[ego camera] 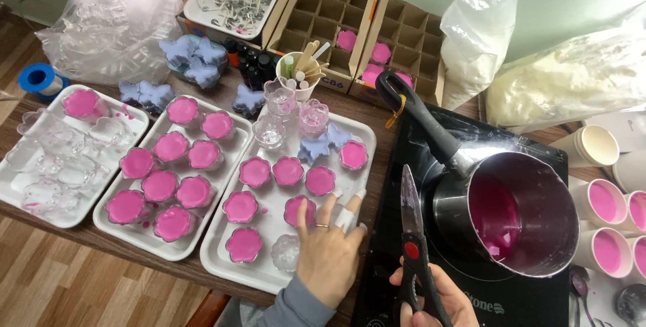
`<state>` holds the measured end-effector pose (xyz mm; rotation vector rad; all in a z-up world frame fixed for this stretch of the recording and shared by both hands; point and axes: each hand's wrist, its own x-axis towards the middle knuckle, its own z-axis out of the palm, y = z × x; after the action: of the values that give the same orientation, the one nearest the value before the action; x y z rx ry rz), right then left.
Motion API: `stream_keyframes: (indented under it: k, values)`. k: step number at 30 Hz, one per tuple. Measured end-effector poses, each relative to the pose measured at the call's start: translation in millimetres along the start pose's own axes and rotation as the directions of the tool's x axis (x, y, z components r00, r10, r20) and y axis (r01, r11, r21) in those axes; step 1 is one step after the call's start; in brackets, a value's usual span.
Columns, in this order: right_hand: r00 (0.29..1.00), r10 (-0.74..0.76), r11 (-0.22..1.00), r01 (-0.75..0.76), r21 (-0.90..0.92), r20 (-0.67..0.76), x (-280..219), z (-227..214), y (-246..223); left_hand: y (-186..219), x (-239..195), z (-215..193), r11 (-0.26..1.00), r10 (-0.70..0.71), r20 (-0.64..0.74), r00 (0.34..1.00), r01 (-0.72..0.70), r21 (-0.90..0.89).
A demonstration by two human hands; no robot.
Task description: The person cuts pieces of pink wax with scissors and drops them into a pot of melted magenta wax on an induction cooker. They also trim leftover wax from used clear candle containers with scissors and a spoon, and place finished pink flower-shaped candles on trays.
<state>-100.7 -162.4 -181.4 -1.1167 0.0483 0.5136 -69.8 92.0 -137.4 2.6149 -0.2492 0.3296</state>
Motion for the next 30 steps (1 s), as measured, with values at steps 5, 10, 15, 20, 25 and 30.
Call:
stream_keyframes:
  k: [5,10,15,20,25,30]
  values:
    - [1.000,-0.013,1.000,0.013,-0.010,0.006,1,1,-3,-7,4,-25,0.971,-0.079,-0.101,0.992,0.053,-0.233]
    - [0.999,-0.029,0.999,0.030,-0.017,0.030,2,1,-4,-11,2,-38,0.945,-0.142,-0.172,0.975,0.082,-0.317]
    - [0.999,0.007,0.997,-0.010,-0.071,-0.033,0,4,-6,-13,-1,-50,0.298,-0.307,0.201,0.930,0.294,-0.908]
    - [0.998,-0.050,0.998,0.052,-0.033,0.049,-2,0,-5,-19,-3,-48,-0.238,-0.154,0.252,0.955,0.211,-0.948]
    - [0.989,-0.139,0.990,0.140,-0.018,0.043,-10,-20,2,-3,12,-58,-0.465,-0.110,0.349,0.931,0.262,-0.846]
    - [0.929,-0.307,0.940,0.263,0.216,0.205,-21,-57,-4,23,39,-69,-0.435,-0.009,0.380,0.925,0.339,-0.834]
